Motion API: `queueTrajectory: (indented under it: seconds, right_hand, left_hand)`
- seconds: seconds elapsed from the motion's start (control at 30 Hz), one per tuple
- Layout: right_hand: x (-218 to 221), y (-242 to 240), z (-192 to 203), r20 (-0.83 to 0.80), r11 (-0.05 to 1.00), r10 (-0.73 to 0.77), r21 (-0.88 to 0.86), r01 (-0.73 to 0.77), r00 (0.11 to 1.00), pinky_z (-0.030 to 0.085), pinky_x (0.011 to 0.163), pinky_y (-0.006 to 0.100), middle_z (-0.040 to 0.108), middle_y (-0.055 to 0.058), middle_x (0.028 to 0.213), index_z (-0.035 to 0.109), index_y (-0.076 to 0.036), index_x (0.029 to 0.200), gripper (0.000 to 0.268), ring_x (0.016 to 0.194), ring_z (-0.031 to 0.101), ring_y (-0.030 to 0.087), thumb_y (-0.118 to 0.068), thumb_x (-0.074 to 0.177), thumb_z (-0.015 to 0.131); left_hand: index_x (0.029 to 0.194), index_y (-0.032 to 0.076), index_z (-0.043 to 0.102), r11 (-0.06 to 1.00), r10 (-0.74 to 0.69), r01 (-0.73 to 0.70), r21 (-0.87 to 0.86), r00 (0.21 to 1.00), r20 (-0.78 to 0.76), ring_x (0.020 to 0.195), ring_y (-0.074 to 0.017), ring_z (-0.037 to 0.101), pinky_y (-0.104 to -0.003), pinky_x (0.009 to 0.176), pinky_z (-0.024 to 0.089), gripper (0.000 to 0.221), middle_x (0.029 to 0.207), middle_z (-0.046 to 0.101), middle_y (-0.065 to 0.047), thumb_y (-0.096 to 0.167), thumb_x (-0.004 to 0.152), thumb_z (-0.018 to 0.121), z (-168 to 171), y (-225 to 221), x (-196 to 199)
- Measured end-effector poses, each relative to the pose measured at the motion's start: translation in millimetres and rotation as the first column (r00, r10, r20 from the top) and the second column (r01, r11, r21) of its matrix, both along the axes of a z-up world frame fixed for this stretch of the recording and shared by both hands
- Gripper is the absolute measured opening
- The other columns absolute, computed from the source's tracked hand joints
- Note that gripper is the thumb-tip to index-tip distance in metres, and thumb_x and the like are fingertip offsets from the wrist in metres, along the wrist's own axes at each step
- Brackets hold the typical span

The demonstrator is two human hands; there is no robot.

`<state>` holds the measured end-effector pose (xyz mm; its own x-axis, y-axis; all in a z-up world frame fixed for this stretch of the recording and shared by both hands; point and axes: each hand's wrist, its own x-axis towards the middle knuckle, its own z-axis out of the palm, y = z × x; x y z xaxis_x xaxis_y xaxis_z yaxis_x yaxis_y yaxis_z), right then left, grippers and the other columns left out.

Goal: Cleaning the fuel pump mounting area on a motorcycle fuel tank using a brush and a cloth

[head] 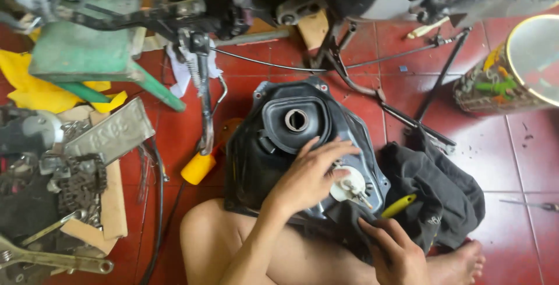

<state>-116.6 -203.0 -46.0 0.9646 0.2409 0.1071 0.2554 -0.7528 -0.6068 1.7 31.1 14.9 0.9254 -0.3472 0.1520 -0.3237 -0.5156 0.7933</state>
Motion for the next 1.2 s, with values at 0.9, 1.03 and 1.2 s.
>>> queueTrajectory:
  seconds: [0.9, 1.03, 1.2]
  right_hand:
    - [8.2, 66.3, 14.9, 0.035, 0.967, -0.212, -0.134, 0.215, 0.977, 0.056, 0.057, 0.042, 0.063, 0.012, 0.107, 0.072, -0.018, 0.124, 0.048, 0.068, 0.068, 0.032, 0.0, 0.079, 0.067]
    - [6.3, 64.4, 13.5, 0.034, 0.968, -0.21, -0.136, 0.212, 0.977, 0.056, 0.056, 0.04, 0.063, 0.01, 0.104, 0.073, -0.018, 0.123, 0.047, 0.068, 0.067, 0.028, 0.0, 0.08, 0.068]
    - [9.5, 70.9, 15.9, 0.082, 0.965, -0.223, -0.119, 0.232, 0.971, 0.054, 0.054, 0.038, 0.062, 0.011, 0.1, 0.074, -0.016, 0.122, 0.045, 0.066, 0.065, 0.027, 0.0, 0.08, 0.069]
  left_hand:
    - [0.123, 0.017, 0.07, 0.975, 0.098, -0.14, 0.17, 0.966, 0.239, 0.151, -0.0353, 0.035, -0.061, 0.126, 0.016, 0.052, 0.154, 0.049, -0.012, 0.026, 0.073, 0.084, -30.9, 1.2, 22.5]
    - [0.079, 0.013, 0.076, 0.983, 0.067, -0.1, 0.154, 0.976, 0.206, 0.149, -0.0319, 0.037, -0.066, 0.125, 0.009, 0.007, 0.144, 0.058, -0.01, 0.014, 0.074, 0.079, -25.0, 4.0, 20.9]
    - [0.084, 0.016, 0.077, 0.99, 0.044, -0.068, 0.122, 0.98, 0.192, 0.149, -0.0317, 0.037, -0.068, 0.125, 0.007, 0.014, 0.141, 0.061, -0.01, 0.013, 0.071, 0.082, -26.2, 5.2, 20.4]
